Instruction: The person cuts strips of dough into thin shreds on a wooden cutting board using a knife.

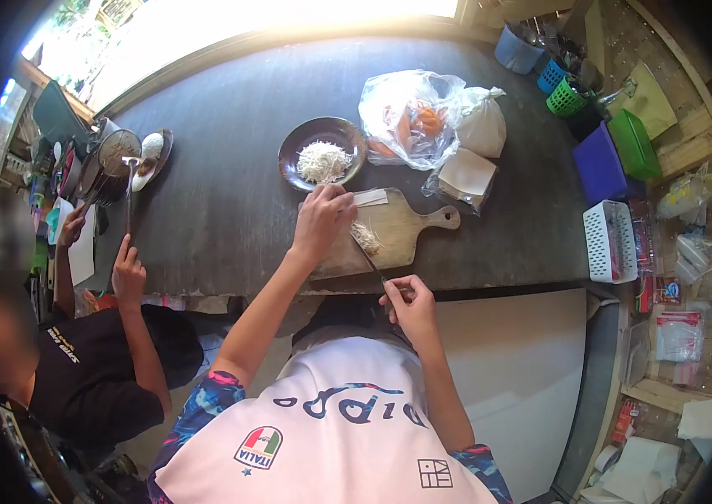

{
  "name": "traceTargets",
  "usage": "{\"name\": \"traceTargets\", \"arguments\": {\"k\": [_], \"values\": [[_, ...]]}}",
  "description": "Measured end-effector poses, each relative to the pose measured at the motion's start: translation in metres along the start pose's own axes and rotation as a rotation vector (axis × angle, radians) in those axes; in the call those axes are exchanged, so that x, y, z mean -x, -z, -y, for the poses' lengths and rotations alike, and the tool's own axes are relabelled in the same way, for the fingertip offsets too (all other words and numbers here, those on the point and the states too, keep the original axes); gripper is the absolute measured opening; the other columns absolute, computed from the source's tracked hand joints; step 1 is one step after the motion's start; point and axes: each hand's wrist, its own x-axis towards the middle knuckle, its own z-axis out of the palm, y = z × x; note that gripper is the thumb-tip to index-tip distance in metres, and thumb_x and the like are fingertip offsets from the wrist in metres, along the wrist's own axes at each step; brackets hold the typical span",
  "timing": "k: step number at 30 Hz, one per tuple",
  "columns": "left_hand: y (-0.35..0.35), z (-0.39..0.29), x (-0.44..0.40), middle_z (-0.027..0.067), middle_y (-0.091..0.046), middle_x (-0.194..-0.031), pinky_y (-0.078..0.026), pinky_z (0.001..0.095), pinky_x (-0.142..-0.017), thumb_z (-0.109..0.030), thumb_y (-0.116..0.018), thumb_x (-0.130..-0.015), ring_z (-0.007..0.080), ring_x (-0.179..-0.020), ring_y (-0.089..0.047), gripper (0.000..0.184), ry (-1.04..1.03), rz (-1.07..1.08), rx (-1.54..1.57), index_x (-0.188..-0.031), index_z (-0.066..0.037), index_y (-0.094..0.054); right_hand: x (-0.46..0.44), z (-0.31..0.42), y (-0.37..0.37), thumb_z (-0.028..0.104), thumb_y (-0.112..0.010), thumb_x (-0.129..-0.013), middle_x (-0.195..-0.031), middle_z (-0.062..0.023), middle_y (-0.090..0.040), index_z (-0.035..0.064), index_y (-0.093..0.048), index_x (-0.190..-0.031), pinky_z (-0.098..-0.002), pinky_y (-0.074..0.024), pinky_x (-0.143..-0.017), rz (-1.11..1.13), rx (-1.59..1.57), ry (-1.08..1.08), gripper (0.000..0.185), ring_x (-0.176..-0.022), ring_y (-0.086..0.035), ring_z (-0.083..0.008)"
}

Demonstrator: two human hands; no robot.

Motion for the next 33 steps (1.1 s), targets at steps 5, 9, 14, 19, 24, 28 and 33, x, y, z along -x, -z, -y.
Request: {"name": "traceTargets", "arguments": {"k": [5,9,14,19,24,28,33], "values": [[0.0,0.002,0.0,0.0045,-0.074,-0.113,-0.054,0.0465,-0.101,-0.023,-0.079,-0.093,0.0292,-0.114,-0.067,0.018,0.009,-0.032,0.097,-0.105,-0.01,-0.082,0.005,0.001,-0.007,0.019,-0.073,-0.107,-0.085,-0.0092,-0.078,0.0023,-0.067,-0.111,-0.0238,-0.0381,-0.045,0.059,0.012,-0.034,0.019,-0.051,-0.055,-0.0064],[-0.003,0.009,0.0,0.0076,-0.075,-0.11,-0.054,0.0466,-0.1,-0.023,-0.08,-0.091,0.031,-0.111,-0.069,0.016,-0.018,-0.063,0.134,-0.099,-0.009,-0.083,0.003,-0.007,-0.01,0.019,-0.073,-0.107,-0.086,-0.0098,-0.078,0.003,-0.067,-0.112,-0.0239,-0.0368,-0.044,0.063,-0.024,-0.024,0.018,-0.051,-0.056,-0.0071],[-0.007,0.011,-0.002,0.0064,-0.074,-0.112,-0.053,0.0459,-0.101,-0.021,-0.08,-0.09,0.0291,-0.111,-0.068,0.017,-0.053,-0.048,0.11,-0.102,-0.009,-0.083,0.001,-0.006,-0.009,0.019,-0.074,-0.107,-0.086,-0.0096,-0.078,0.0037,-0.067,-0.112,-0.0237,-0.0366,-0.044,0.061,0.007,-0.034,0.017,-0.051,-0.057,-0.0079],[-0.013,0.013,-0.004,0.0041,-0.073,-0.11,-0.052,0.0445,-0.101,-0.02,-0.082,-0.088,0.0271,-0.112,-0.067,0.018,-0.033,-0.037,0.123,-0.105,-0.014,-0.085,0.003,-0.001,-0.009,0.019,-0.076,-0.105,-0.086,-0.0096,-0.078,0.0031,-0.067,-0.113,-0.0225,-0.0364,-0.044,0.066,0.02,-0.045,0.02,-0.052,-0.058,-0.0072],[-0.017,0.014,-0.007,0.0042,-0.074,-0.108,-0.052,0.0434,-0.101,-0.017,-0.083,-0.086,0.027,-0.111,-0.068,0.011,-0.012,-0.097,0.25,-0.095,-0.012,-0.085,0.004,0.0,-0.01,0.019,-0.08,-0.103,-0.086,-0.0095,-0.077,0.0031,-0.065,-0.115,-0.0218,-0.0355,-0.044,0.084,0.063,-0.046,0.025,-0.054,-0.058,-0.0077],[-0.009,0.015,-0.005,0.0062,-0.078,-0.102,-0.054,0.0427,-0.098,-0.013,-0.085,-0.084,0.0287,-0.105,-0.071,0.01,0.005,-0.091,0.35,-0.093,-0.008,-0.085,0.002,-0.002,-0.011,0.019,-0.082,-0.101,-0.084,-0.0098,-0.077,0.0012,-0.065,-0.115,-0.022,-0.0363,-0.045,0.061,0.094,-0.074,0.028,-0.054,-0.058,-0.0075],[0.005,0.011,0.011,0.0113,-0.08,-0.094,-0.059,0.042,-0.086,-0.008,-0.084,-0.088,0.03,-0.091,-0.075,0.009,0.071,-0.131,0.548,-0.097,-0.006,-0.084,-0.005,0.0,-0.018,0.02,-0.079,-0.103,-0.084,-0.0091,-0.077,0.0017,-0.066,-0.114,-0.0231,-0.0404,-0.048,0.02,0.229,-0.018,0.025,-0.057,-0.06,-0.0083]]}}
